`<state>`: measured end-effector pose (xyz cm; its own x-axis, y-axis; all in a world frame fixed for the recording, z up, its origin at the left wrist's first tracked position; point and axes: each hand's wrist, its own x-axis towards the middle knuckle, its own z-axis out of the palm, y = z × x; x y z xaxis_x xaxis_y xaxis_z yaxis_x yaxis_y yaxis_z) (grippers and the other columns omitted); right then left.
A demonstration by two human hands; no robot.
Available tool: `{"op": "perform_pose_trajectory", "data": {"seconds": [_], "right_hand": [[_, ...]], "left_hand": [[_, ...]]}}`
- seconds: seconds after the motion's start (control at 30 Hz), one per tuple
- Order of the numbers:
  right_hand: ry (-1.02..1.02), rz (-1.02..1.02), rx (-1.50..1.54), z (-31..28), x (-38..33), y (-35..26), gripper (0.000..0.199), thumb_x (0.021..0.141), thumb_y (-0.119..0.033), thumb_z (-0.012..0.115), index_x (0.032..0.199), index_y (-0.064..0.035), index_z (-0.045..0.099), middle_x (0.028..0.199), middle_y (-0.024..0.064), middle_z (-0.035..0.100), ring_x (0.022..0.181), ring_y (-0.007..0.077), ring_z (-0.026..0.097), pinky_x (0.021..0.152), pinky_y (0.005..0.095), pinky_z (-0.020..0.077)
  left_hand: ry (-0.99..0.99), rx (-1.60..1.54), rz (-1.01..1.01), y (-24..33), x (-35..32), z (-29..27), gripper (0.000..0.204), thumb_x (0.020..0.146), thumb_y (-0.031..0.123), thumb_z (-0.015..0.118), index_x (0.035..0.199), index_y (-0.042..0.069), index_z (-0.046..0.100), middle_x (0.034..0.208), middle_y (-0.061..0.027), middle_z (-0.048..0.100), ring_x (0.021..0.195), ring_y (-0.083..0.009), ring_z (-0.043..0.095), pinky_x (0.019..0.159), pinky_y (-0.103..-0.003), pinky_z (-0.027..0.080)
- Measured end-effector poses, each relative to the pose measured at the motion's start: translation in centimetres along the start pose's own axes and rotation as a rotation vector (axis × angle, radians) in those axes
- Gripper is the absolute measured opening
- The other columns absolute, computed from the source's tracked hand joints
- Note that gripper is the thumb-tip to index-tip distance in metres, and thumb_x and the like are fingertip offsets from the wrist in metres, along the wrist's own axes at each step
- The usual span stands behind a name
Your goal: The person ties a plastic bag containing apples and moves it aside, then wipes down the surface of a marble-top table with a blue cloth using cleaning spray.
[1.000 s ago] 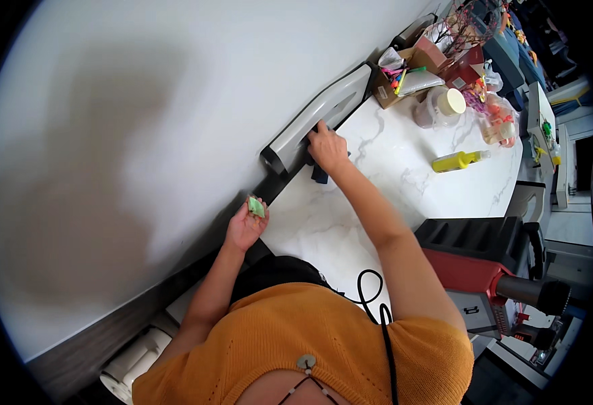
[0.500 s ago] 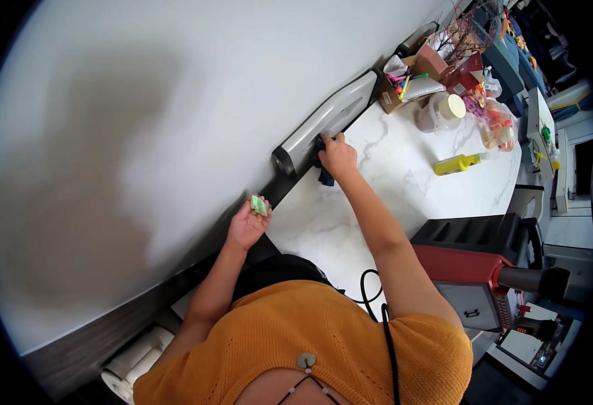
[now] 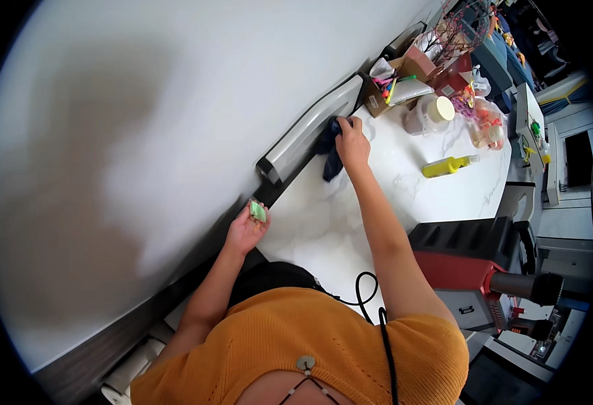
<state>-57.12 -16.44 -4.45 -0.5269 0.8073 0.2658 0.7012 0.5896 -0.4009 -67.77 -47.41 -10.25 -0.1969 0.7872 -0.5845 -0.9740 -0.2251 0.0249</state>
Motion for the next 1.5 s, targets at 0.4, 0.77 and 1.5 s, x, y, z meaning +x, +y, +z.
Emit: {"op": "perform_pose_trajectory", "data": {"seconds": [0.4,0.77,1.5], "right_hand": [[-0.247,0.149,0.023,2.5,1.1,1.0,0.047,0.071,-0.014,0.054,0.117,-0.0217,0.054,0.107,0.0156,0.049,0.09,0.0324,0.058,0.075,0.0406,0.0488],[0.03,-0.017,0.048,0.8,3.5,4.4,0.04,0.072,-0.005,0.054,0.108,-0.0245,0.059,0.112,0.0116,0.048,0.089,0.0297,0.058,0.069,0.0385,0.0496],[-0.444,0.145,0.368,2.2,1.7,5.0,0.047,0.07,-0.026,0.054,0.117,-0.0201,0.055,0.093,0.0215,0.061,0.094,0.034,0.057,0.084,0.0382,0.0443]], "left_hand": [[0.051,-0.019,-0.038,-1.0,1.1,0.9,0.021,0.093,0.023,0.041,0.101,0.012,0.058,0.106,-0.0059,0.058,0.102,-0.0227,0.053,0.089,-0.04,0.043],[0.016,-0.004,-0.065,-1.6,2.3,1.3,0.022,0.093,0.022,0.039,0.101,0.011,0.057,0.108,-0.0073,0.057,0.103,-0.0236,0.052,0.09,-0.041,0.043],[-0.012,0.033,-0.054,-1.0,1.8,1.2,0.022,0.093,0.022,0.041,0.101,0.011,0.057,0.105,-0.0054,0.059,0.101,-0.0213,0.054,0.089,-0.039,0.043]]}}
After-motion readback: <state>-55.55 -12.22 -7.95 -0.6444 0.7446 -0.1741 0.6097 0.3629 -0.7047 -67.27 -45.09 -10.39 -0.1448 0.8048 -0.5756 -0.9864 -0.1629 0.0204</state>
